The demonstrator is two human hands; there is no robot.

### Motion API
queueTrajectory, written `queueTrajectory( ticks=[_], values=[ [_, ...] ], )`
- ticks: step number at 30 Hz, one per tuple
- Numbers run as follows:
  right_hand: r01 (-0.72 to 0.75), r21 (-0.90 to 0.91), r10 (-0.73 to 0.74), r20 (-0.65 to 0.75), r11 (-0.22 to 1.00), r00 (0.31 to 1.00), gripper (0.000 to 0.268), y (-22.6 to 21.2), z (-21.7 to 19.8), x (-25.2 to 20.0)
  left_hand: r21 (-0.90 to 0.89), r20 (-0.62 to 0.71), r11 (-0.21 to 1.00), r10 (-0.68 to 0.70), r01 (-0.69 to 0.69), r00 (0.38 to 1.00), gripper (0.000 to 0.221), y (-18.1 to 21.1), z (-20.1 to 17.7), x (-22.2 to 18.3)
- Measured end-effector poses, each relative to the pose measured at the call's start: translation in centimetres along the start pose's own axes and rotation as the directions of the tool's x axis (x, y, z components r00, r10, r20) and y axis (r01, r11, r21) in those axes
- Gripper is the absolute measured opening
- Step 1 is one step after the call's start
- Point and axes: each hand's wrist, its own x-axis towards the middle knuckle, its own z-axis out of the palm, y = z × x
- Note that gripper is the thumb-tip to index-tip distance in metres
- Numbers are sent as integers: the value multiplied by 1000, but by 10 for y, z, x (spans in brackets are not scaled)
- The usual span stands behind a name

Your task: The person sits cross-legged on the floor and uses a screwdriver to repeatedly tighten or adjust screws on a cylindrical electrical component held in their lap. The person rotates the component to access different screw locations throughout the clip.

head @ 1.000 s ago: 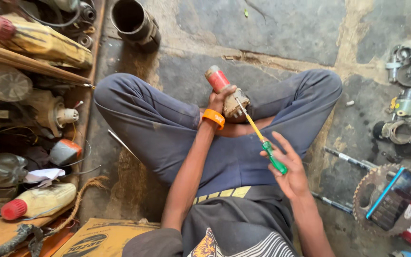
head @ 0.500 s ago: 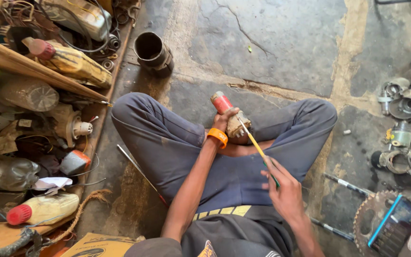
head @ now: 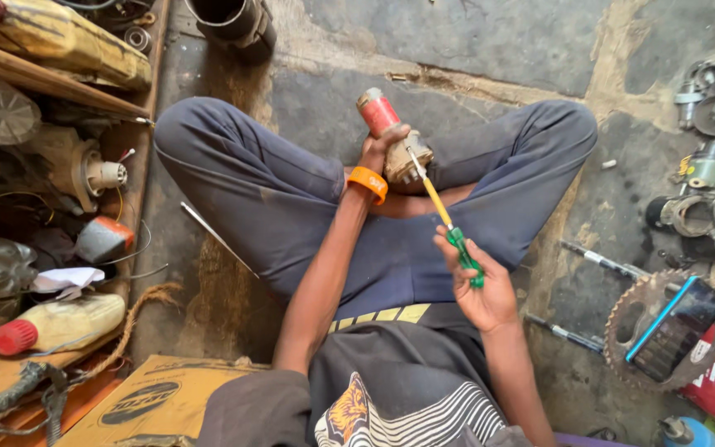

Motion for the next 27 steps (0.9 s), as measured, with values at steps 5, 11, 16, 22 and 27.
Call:
queueTrajectory(
  ticks=[5,11,16,22,27],
  values=[
    [64,-963,-399,-48,263,916,53,6,2,-8,103,-48,994,45,-40,998,44,2,7,-10],
    [119,-991,-470,79,56,879,59,12,21,-2,46,-11,999,23,-22,1000,49,1,4,-8],
    [61,-307,-125,-195,950,973,59,-2,11,-6,22,-19,1000,10,-10,1000,47,-1,1,-4],
    [-10,-484,32,37,875,999,53,1,-7,-3,84,16,996,18,-19,1000,50,4,3,-4],
    [31,-999,-449,19,20,893,65,16,7,-2,120,-16,989,85,-82,996,53,0,9,-5]
  ],
)
